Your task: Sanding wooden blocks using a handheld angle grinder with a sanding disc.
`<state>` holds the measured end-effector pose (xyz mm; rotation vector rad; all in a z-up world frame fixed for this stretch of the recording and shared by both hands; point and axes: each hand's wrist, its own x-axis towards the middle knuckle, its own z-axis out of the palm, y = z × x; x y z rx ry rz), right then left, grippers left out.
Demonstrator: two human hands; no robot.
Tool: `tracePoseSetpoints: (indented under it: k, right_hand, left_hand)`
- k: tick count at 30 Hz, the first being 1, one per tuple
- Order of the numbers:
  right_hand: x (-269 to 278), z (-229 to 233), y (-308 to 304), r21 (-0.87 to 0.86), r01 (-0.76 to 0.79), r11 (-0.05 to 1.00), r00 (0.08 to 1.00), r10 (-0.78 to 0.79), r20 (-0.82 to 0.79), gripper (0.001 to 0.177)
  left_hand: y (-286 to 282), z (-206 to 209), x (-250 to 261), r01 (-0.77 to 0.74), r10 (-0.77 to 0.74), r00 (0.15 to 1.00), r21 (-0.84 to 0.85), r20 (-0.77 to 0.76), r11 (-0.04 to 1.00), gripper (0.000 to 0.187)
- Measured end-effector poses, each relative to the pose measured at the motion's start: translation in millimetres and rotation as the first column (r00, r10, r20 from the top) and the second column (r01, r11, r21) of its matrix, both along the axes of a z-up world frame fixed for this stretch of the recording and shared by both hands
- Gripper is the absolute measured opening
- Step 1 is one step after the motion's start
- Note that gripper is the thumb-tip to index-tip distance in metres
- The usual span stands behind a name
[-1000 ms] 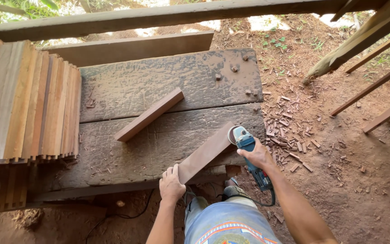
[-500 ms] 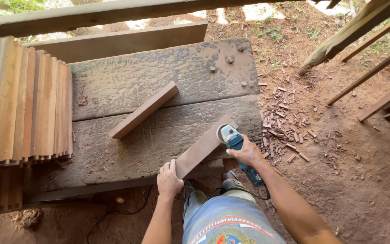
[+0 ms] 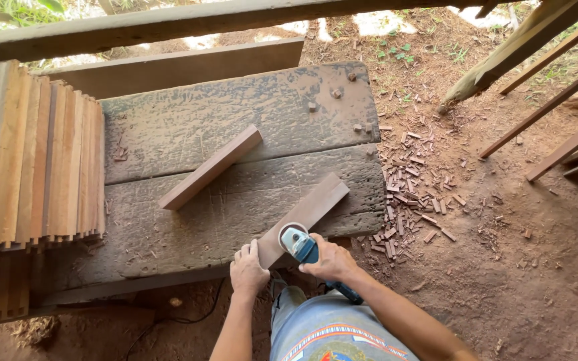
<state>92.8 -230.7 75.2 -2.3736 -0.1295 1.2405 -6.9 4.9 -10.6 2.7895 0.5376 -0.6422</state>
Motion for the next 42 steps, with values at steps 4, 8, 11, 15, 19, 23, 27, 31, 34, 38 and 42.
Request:
tracePoseSetpoints:
  k: [4, 8, 11, 15, 19, 23, 27, 31, 34, 38, 42]
  right_hand:
    - [14.3, -4.2, -19.7, -0.02, 0.08, 0.997, 0.997, -0.08, 0.019, 0.088]
    - [44.2, 23.3, -41.5, -0.069, 0.164, 0.984, 0.986, -0.161, 0.05, 0.091]
    - [61.6, 37.8, -59.3, -0.027, 0.241, 0.97, 0.97, -0.24, 0.049, 0.087]
    - [79.1, 29.9, -83.7, -0.04, 0.369, 0.929, 0.928, -0.366, 0.068, 0.092]
    - [92.8, 17.1, -106.4, -0.021, 0.542, 0.84, 0.833, -0.533, 0.153, 0.094]
    - [96.5, 11.8, -121.0, 0.098, 0.619, 0.779, 0.751, -0.624, 0.215, 0.068]
    - [90.7, 45.9, -101.0, 0.174, 0.622, 0.763, 0.765, -0.64, 0.073, 0.079]
    - [76.6, 15.6, -84.7, 0.012, 0.5, 0.866, 0.859, -0.498, 0.123, 0.098]
    - [75.4, 5.1, -86.3, 0.014, 0.5, 0.866, 0.858, -0.498, 0.123, 0.099]
    - [80.2, -4.0, -94.7, -0.023, 0.494, 0.869, 0.863, -0.488, 0.131, 0.097]
    - [87.7, -16.2, -102.1, -0.03, 0.493, 0.87, 0.861, -0.482, 0.159, 0.095]
  left_hand:
    - [0.5, 4.0, 0.0, 0.006, -0.006, 1.0, 0.004, -0.029, 1.0, 0.083]
    - [-0.6, 5.4, 0.2, 0.012, -0.012, 0.999, 0.0, -0.035, 1.0, 0.084]
    - [-2.1, 1.3, -2.6, 0.004, -0.008, 0.991, 0.031, 0.136, 1.0, 0.084]
    - [-1.6, -2.1, -4.0, 0.017, -0.024, 0.99, 0.047, 0.139, 0.999, 0.084]
    - [-0.5, -10.6, -7.4, 0.039, -0.057, 0.98, 0.095, 0.193, 0.995, 0.085]
    - [7.5, -10.0, -4.0, 0.03, -0.045, 0.987, 0.095, 0.153, 0.995, 0.083]
    - [9.6, -13.1, -1.7, 0.055, -0.082, 0.978, 0.142, 0.192, 0.988, 0.078]
    - [16.3, 12.5, 8.9, 0.086, -0.082, 0.995, 0.058, -0.058, 0.995, 0.083]
    - [19.2, 13.3, 11.4, 0.09, -0.086, 0.993, 0.051, -0.077, 0.995, 0.084]
    - [21.9, 16.4, 12.3, 0.085, -0.081, 0.992, 0.044, -0.092, 0.995, 0.084]
    - [24.3, 23.7, 15.9, 0.11, -0.105, 0.99, 0.054, -0.092, 0.992, 0.084]
